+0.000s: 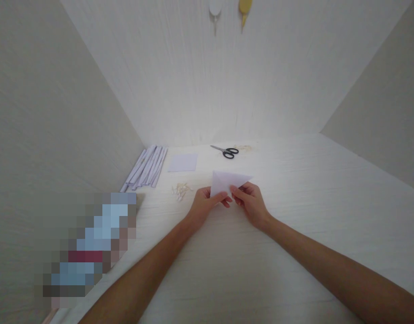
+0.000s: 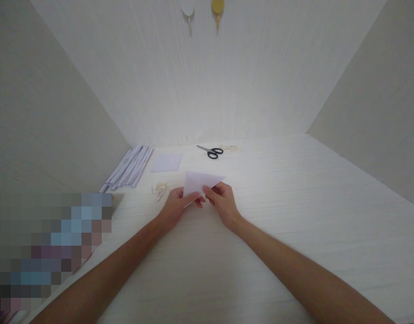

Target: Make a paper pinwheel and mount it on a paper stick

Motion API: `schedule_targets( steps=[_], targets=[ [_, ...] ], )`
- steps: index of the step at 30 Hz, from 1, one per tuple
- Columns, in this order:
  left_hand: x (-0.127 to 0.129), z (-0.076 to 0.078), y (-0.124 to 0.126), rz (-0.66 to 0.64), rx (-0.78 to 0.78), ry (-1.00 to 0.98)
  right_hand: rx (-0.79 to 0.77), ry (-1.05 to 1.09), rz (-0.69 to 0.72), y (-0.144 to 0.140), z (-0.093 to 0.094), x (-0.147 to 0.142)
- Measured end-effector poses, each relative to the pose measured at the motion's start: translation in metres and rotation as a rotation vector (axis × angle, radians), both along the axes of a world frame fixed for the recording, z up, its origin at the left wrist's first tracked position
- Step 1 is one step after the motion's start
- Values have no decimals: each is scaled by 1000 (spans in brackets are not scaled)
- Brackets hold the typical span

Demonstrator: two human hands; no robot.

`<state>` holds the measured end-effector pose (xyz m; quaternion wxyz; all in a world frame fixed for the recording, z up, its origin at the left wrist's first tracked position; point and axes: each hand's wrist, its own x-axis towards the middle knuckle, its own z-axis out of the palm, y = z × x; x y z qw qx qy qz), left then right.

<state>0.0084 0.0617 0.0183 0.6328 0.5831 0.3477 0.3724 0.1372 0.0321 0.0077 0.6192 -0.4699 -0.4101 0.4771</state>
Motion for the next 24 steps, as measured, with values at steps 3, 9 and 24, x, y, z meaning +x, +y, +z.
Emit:
schedule_targets(
  steps=[3, 9, 24],
  targets=[
    [-1, -1, 1, -57, -48, -71, 13, 18, 50, -1, 1, 0],
    [1, 5, -1, -138, -148, -225, 61, 50, 149, -3, 4, -1],
    [-6, 1, 1, -296, -614, -380, 32, 34, 97, -2, 3, -1]
  ],
)
